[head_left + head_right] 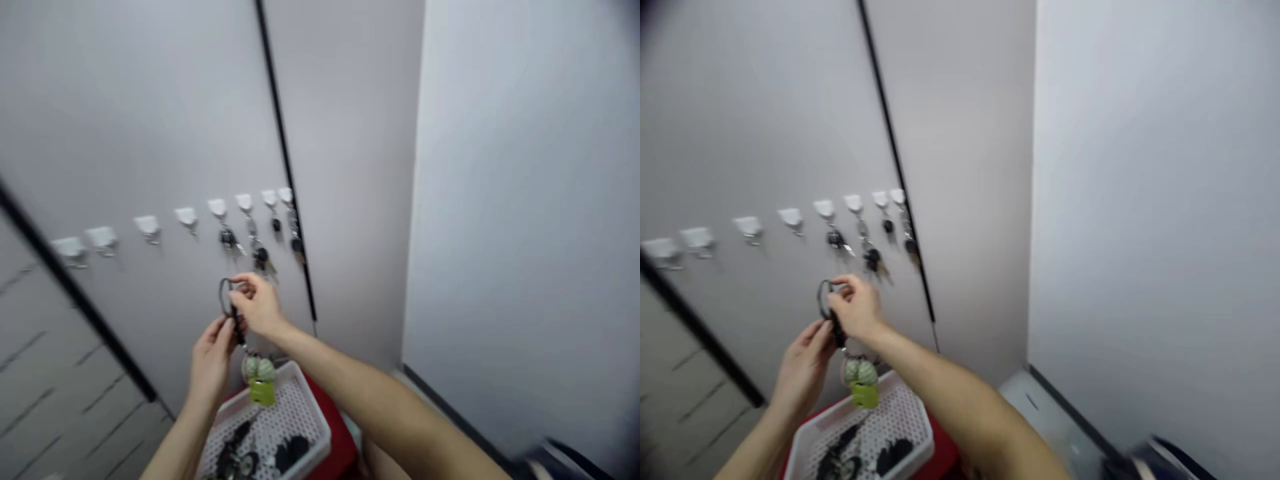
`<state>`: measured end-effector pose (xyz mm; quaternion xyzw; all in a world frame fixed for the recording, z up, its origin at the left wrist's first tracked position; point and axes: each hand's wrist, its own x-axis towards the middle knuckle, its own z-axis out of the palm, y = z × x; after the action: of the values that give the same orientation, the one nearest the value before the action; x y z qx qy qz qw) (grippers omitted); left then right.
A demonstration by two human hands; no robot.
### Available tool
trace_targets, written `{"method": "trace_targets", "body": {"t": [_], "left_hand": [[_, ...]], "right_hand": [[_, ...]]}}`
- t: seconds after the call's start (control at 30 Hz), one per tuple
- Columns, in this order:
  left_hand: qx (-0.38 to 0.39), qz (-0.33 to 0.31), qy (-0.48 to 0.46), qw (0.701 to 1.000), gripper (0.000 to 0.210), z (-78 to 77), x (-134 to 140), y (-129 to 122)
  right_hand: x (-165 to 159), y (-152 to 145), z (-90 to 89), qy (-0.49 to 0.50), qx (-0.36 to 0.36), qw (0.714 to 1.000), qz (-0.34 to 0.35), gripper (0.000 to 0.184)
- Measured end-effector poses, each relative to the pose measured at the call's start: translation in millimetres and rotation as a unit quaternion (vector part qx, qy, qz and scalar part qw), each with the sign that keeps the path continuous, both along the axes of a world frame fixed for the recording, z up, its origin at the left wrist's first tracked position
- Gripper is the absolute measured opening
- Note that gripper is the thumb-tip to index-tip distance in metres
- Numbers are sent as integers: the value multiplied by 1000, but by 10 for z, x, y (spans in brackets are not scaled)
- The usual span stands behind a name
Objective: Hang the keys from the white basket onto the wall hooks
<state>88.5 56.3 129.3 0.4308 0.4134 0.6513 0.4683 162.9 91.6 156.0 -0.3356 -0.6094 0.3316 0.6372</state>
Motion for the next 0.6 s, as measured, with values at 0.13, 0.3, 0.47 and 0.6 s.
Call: {"method": "trace_targets", "body": {"t": [0.13, 0.3, 0.47, 0.6], "left_hand": [[88, 17, -20, 996, 32, 364, -194, 207], [137, 56, -34, 988, 26, 696, -317, 432], [124, 83, -58, 987, 16, 788, -351, 688], [108, 80, 17, 991, 15, 729, -364, 823]], "right_hand": [[-208, 147, 445, -37, 74, 997, -8, 20], [-380, 317, 803, -108, 117, 985, -67, 20], [-485, 574, 924, -169, 85, 970, -153, 19], [-515, 657, 903, -237, 66, 951, -188, 18]]}}
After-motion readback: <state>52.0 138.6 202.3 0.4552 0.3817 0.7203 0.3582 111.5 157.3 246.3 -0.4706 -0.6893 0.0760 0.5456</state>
